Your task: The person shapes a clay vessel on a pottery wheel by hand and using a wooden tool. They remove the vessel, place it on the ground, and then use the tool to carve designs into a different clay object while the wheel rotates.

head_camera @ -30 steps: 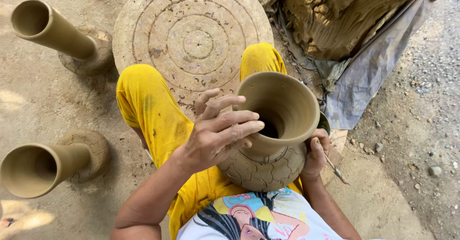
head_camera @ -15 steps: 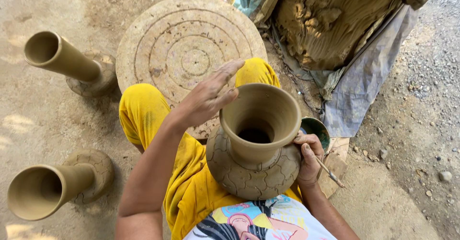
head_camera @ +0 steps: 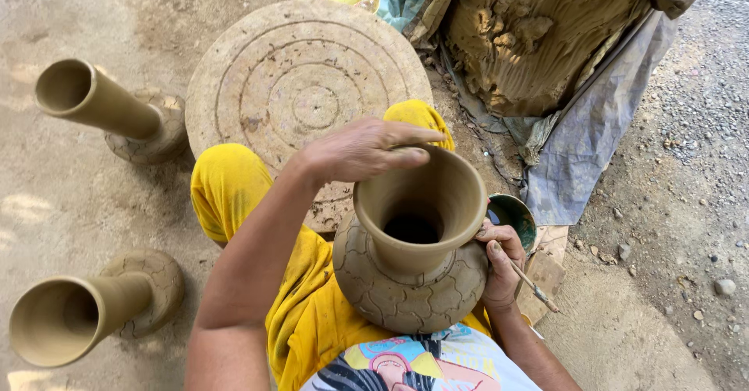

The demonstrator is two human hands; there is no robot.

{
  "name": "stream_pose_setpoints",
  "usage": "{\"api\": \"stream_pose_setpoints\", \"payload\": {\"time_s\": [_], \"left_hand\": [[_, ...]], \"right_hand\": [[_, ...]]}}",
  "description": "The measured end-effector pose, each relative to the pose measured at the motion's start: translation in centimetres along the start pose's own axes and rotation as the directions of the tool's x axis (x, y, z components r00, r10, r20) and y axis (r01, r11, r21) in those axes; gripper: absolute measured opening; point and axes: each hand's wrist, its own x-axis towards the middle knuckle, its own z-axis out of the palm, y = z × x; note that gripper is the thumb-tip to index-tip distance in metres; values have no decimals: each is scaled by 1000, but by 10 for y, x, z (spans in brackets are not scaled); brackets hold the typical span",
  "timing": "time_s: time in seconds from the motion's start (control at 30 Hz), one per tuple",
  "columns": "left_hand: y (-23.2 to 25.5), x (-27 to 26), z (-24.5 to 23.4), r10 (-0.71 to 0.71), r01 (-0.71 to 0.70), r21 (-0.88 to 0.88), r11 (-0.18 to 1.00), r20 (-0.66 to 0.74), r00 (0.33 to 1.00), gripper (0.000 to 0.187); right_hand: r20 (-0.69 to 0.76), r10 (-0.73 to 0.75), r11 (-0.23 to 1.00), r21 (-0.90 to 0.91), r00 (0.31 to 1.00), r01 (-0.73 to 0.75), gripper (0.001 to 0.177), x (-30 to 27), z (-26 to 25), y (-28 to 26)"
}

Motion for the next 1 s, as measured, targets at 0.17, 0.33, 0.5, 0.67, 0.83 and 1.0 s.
{"api": "stream_pose_setpoints", "payload": {"time_s": [0.17,0.33,0.5,0.67,0.83,1.0], "left_hand": [[-55,24,-6,137,-147,-118,982,-88,987,56],[-197,33,-2,-502,717,160,678,-612,611,74],[-300,13,71,-646,889,225,399,-618,447,91],[-332,26,128,-525,684,509,523,-440,729,90],[-371,67,146,274,247,930,273,-321,906,89],[-353,77,88,-569,902,294,317,-702,428,105]], "right_hand": [[-10,51,998,23,999,-50,16,-7,-12,5],[-22,-25,997,-79,999,23,16,-16,-40,24],[-181,35,999,47,983,-27,16,-23,-61,40],[-175,12,999,41,984,-4,21,-27,-73,45],[-187,28,998,63,982,-17,16,-36,-88,51],[-280,38,998,53,959,-24,32,-36,-82,48]]}}
